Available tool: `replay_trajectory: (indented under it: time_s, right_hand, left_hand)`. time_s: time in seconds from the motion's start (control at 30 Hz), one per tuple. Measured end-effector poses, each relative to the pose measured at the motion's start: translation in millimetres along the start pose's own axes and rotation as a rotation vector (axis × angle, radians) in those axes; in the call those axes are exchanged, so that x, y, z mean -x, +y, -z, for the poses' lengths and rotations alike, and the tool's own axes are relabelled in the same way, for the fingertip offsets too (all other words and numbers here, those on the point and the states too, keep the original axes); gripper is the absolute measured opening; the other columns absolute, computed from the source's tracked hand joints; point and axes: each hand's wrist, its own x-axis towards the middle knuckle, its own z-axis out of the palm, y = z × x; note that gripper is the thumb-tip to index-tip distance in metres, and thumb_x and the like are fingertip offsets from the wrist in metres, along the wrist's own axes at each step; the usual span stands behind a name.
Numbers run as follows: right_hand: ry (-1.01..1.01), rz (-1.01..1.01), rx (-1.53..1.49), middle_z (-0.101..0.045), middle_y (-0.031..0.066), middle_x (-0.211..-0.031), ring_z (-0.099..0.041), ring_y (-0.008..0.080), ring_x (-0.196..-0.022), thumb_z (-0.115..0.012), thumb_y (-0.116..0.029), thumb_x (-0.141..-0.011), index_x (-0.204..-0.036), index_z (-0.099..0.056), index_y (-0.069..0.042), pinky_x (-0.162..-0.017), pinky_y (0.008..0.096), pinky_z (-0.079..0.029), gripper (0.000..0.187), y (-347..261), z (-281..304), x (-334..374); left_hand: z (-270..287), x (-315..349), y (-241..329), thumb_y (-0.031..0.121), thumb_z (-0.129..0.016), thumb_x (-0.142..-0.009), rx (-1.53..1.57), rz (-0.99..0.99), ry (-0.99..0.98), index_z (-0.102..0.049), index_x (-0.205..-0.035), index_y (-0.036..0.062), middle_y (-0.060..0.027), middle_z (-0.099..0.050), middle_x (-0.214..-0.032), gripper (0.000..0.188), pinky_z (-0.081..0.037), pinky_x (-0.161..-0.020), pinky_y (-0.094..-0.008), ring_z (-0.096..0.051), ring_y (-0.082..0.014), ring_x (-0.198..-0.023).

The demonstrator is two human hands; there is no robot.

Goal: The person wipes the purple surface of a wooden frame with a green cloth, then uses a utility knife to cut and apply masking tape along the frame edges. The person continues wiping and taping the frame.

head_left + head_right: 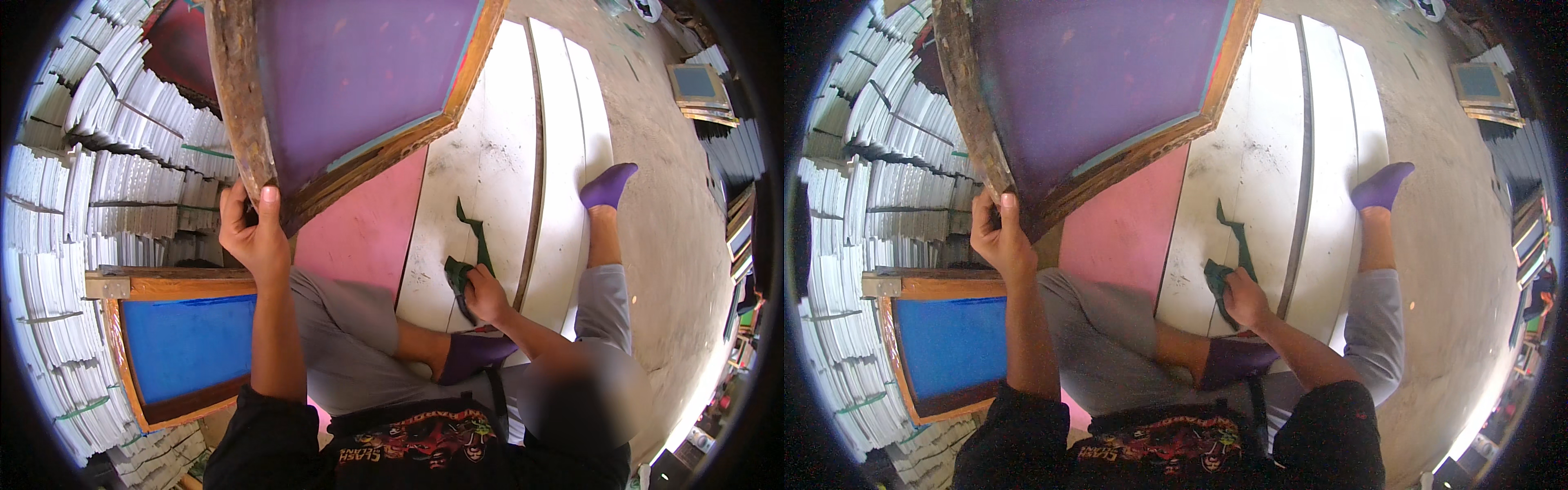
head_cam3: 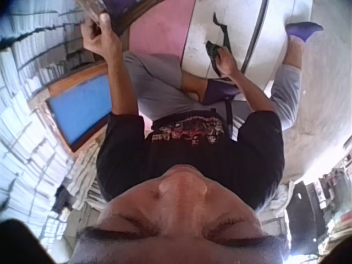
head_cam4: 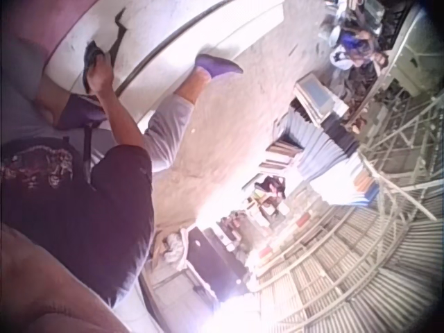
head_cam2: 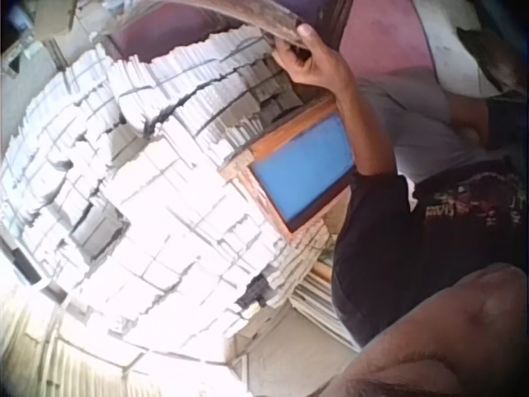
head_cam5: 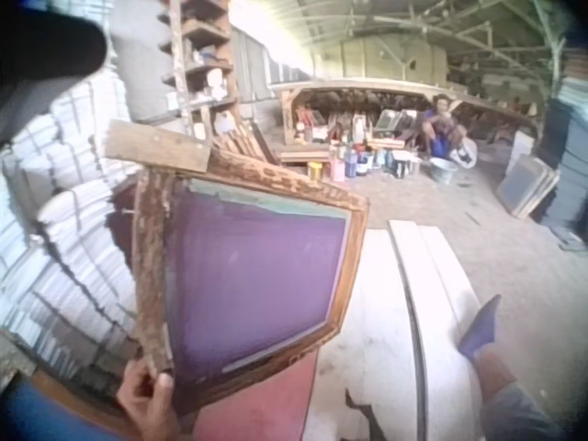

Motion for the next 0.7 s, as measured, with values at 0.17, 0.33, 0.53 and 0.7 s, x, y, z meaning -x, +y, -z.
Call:
replay_trajectory:
  time_s: [0.17,0.33,0.53,0.7]
  right_hand:
    - [-0.1,0.491,0.013,-0.06,0.0098,-0.092,-0.064,0.0338,-0.091,-0.071,-0.008,-0.074,-0.09,-0.065,-0.009,-0.071,0.0447,-0.053,0.017,-19,-1,-16]
    - [-0.247,0.824,0.319,-0.062,0.0042,-0.096,-0.062,0.0259,-0.104,-0.064,-0.012,-0.081,-0.088,-0.065,-0.013,-0.08,0.0389,-0.052,0.008,-5,-39,-81]
    - [0.5,-0.098,0.488,-0.065,0.0141,-0.097,-0.064,0.0358,-0.093,-0.054,-0.009,-0.091,-0.11,-0.06,-0.009,-0.076,0.0519,-0.053,0.019,95,58,-214]
    - [0.228,0.233,0.401,-0.063,0.0132,-0.096,-0.065,0.0331,-0.092,-0.058,-0.009,-0.088,-0.096,-0.063,-0.008,-0.077,0.0467,-0.054,0.01,66,52,-167]
  left_hand:
    - [-11,9,6,0.011,-0.072,-0.096,-0.012,-0.019,-0.016,-0.069,-0.113,-0.0045,0.0002,-0.059,-0.098,0.024,-0.041,-0.082,-0.0251,-0.052,-0.0088,-0.089]
    - [-21,13,6,0.014,-0.078,-0.09,0.004,-0.009,-0.015,-0.071,-0.113,-0.0053,-0.0004,-0.056,-0.089,0.031,-0.04,-0.077,-0.0263,-0.05,-0.011,-0.083]
    - [-28,21,0,0.011,-0.072,-0.095,-0.014,0.037,-0.078,-0.069,-0.116,-0.0048,0.0011,-0.058,-0.098,0.026,-0.042,-0.081,-0.0257,-0.052,-0.0094,-0.089]
    - [-31,26,-5,0.016,-0.078,-0.091,0.004,0.064,-0.047,-0.07,-0.114,-0.0056,-0.0003,-0.056,-0.093,0.032,-0.042,-0.077,-0.0253,-0.052,-0.01,-0.085]
